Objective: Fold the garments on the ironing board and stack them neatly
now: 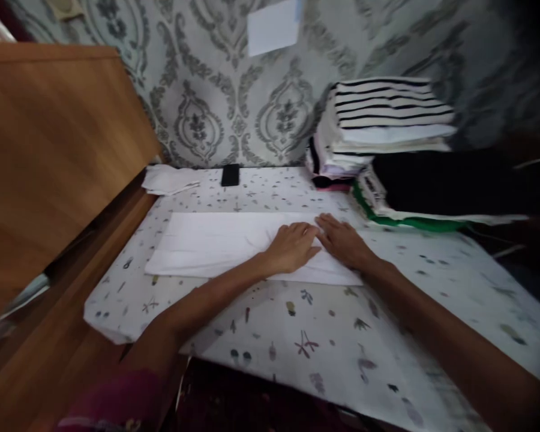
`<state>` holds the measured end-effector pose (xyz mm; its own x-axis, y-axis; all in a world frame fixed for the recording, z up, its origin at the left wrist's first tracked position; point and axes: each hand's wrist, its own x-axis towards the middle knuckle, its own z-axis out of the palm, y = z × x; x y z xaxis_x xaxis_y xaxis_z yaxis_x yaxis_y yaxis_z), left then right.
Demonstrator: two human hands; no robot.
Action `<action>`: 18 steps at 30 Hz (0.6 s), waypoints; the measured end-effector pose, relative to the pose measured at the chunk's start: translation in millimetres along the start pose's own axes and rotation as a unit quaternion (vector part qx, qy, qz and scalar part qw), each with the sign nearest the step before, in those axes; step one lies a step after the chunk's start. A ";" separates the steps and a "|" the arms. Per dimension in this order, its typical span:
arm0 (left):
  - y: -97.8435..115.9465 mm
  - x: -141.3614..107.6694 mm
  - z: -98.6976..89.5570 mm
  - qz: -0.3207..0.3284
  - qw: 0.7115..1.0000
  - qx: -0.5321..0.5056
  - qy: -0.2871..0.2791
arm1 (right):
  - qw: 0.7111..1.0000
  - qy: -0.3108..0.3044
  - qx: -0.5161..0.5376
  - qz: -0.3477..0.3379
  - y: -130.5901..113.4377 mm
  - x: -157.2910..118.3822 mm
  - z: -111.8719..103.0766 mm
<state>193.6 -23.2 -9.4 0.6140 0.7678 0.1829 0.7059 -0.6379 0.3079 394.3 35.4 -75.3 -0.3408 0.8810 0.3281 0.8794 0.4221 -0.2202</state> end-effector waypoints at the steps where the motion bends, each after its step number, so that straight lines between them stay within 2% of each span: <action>1: -5.3 -15.0 -4.3 0.003 1.000 -0.003 -0.002 | 1.000 -0.024 -0.009 -0.002 0.1 -0.6 2.3; 3: -18.8 -50.1 -17.3 -0.016 1.000 -0.009 0.000 | 0.998 -0.054 -0.016 0.004 -1.0 -2.1 1.8; 6: -51.6 -111.6 -46.4 -0.095 0.995 -0.014 0.017 | 0.998 -0.055 -0.005 0.010 -12.1 -4.6 -8.3; 9: -98.2 -176.6 -79.5 -0.216 0.975 0.001 0.057 | 0.999 -0.037 0.013 -0.029 -40.4 -7.1 -19.0; 12: -141.0 -235.2 -104.6 -0.311 0.943 0.013 0.118 | 0.994 -0.043 0.039 -0.096 -81.7 -9.7 -21.6; 15: -163.6 -275.6 -115.1 -0.381 0.913 0.017 0.144 | 0.984 -0.070 0.057 -0.156 -121.6 -13.4 -16.4; 18: -167.4 -294.7 -114.0 -0.422 0.895 -0.013 0.145 | 0.976 -0.094 0.055 -0.187 -146.8 -18.1 -7.5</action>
<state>-145.7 -135.9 -8.4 -0.2535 0.9614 0.1073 0.8640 0.1751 0.4720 273.8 -44.2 -42.0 -0.6949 0.6809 0.2313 0.6452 0.7324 -0.2176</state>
